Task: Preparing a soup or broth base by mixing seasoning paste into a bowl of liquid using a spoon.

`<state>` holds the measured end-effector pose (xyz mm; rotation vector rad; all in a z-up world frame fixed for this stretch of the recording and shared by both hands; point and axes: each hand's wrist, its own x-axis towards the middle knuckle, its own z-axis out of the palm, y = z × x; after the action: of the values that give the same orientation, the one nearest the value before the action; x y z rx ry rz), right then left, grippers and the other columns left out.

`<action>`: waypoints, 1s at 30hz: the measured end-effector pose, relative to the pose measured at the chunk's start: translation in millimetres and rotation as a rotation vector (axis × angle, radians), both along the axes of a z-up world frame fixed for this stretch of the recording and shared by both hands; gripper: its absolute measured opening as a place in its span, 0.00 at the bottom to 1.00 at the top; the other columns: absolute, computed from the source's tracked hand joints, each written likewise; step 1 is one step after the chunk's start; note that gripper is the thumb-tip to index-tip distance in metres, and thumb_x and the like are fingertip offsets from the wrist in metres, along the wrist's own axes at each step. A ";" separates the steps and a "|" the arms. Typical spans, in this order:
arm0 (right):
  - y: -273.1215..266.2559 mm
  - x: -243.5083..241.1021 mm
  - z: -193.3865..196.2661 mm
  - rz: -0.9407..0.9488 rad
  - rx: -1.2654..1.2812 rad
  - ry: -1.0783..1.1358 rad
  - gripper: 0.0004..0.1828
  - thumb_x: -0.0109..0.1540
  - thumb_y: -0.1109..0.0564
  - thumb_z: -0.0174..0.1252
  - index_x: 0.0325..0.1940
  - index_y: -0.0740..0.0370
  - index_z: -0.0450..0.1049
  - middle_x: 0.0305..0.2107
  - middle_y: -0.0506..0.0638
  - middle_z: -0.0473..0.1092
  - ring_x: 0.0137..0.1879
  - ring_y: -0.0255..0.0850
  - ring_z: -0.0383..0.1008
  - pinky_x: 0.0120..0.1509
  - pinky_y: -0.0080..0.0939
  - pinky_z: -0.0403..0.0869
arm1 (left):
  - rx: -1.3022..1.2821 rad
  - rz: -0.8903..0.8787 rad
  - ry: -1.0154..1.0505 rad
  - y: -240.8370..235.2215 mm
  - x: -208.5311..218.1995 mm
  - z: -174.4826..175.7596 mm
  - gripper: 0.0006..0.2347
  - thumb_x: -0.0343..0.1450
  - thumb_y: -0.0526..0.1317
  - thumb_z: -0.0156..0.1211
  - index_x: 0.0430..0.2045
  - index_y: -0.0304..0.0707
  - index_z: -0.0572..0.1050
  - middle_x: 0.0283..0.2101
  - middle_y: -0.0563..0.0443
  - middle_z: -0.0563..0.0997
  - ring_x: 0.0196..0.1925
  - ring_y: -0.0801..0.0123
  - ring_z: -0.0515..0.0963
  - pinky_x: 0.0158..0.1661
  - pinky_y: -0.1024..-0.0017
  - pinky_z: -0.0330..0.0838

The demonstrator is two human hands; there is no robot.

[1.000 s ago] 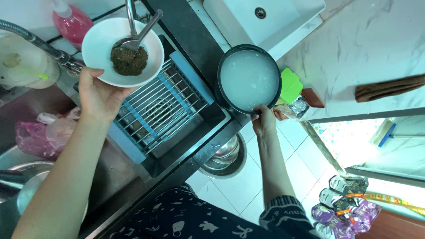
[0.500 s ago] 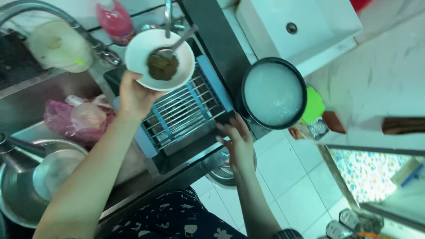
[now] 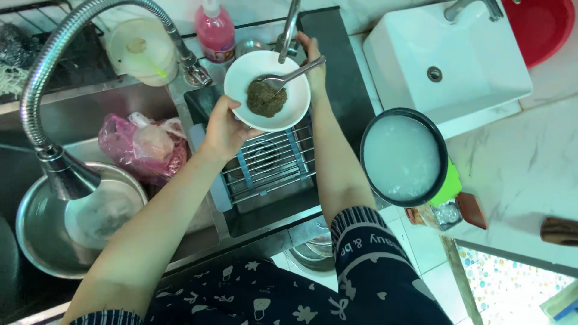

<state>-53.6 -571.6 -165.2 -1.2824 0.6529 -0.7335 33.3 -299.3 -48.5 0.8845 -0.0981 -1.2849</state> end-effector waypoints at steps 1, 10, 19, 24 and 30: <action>4.3 1.8 -23.8 -0.116 0.005 -0.055 0.35 0.73 0.32 0.42 0.68 0.61 0.74 0.58 0.54 0.74 0.53 0.45 0.76 0.61 0.47 0.74 | 0.002 0.012 -0.001 0.1 -0.8 1.1 0.28 0.65 0.47 0.54 0.60 0.37 0.65 0.60 0.41 0.72 0.60 0.49 0.76 0.58 0.45 0.74; 55.9 -31.7 4.9 -0.111 -0.023 -0.116 0.37 0.67 0.36 0.53 0.67 0.70 0.69 0.51 0.49 0.78 0.54 0.38 0.76 0.59 0.40 0.74 | 0.007 0.097 0.055 -6.7 0.6 -21.2 0.28 0.64 0.46 0.55 0.60 0.37 0.63 0.60 0.42 0.71 0.61 0.49 0.76 0.59 0.43 0.73; 99.5 -51.2 115.0 -0.165 -0.165 -0.057 0.22 0.71 0.46 0.56 0.59 0.67 0.78 0.33 0.38 0.68 0.42 0.28 0.64 0.50 0.30 0.65 | 0.009 0.106 0.048 -13.1 4.0 -25.5 0.29 0.63 0.45 0.55 0.61 0.37 0.63 0.60 0.39 0.72 0.62 0.48 0.74 0.63 0.44 0.69; 135.8 -61.9 159.8 -0.142 -0.407 0.172 0.09 0.71 0.56 0.57 0.51 0.62 0.78 0.31 0.41 0.73 0.37 0.30 0.70 0.43 0.31 0.70 | 0.022 0.155 0.048 -11.0 -0.7 -26.5 0.28 0.63 0.44 0.55 0.60 0.43 0.62 0.62 0.41 0.69 0.63 0.47 0.74 0.62 0.40 0.70; 153.9 -80.0 167.2 -0.196 -1.117 0.194 0.07 0.72 0.61 0.55 0.53 0.62 0.76 0.41 0.52 0.78 0.46 0.45 0.75 0.52 0.42 0.75 | -0.023 0.120 0.052 -13.6 -1.0 -21.8 0.29 0.63 0.44 0.55 0.62 0.49 0.63 0.64 0.43 0.68 0.63 0.49 0.73 0.61 0.40 0.70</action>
<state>-133.6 -417.7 2.1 -2.3501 0.5209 -1.2196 32.3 -312.9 -70.3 0.8247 -0.0185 -1.1915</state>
